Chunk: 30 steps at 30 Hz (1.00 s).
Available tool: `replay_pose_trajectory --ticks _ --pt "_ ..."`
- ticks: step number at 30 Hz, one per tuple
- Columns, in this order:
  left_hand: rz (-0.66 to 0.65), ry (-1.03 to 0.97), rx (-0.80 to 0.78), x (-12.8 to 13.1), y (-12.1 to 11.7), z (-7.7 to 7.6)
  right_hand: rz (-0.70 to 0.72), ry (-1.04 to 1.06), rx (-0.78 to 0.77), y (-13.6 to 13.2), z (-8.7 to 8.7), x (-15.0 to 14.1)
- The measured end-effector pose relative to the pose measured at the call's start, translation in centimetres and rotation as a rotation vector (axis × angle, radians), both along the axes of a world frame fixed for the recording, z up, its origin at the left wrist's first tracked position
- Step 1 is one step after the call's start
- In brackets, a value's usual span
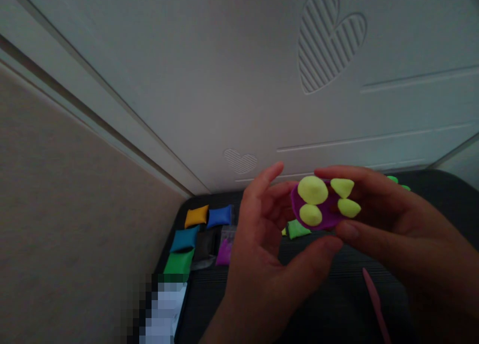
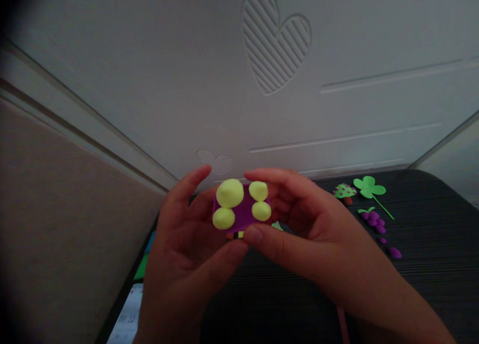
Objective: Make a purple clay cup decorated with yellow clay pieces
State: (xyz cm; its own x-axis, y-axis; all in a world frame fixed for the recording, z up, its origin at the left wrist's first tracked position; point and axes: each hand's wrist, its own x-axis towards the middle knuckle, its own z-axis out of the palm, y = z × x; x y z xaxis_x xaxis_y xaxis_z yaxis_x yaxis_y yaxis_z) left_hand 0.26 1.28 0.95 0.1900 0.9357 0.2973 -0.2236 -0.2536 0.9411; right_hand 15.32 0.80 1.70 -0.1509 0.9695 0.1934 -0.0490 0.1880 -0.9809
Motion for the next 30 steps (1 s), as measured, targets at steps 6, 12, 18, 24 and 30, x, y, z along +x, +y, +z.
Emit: replay_pose_trajectory --ticks 6,12,18,24,30 --pt "-0.035 -0.075 -0.031 -0.2 0.5 -0.3 -0.002 0.029 -0.002 -0.1 0.0 0.0" --pt "-0.073 -0.202 -0.058 0.0 1.1 -0.6 -0.009 0.032 0.034 0.2 -0.2 0.4" --pt "-0.069 -0.205 -0.041 0.0 1.3 -0.8 -0.011 -0.015 0.018 0.7 -0.3 0.3" --pt "-0.032 -0.12 0.009 -0.5 1.2 -0.2 -0.146 -0.114 0.041 -0.4 0.9 1.5" --pt "-0.075 0.199 -0.041 -0.7 -0.5 -3.6 -0.25 -0.284 -0.02 -3.2 0.1 3.3"
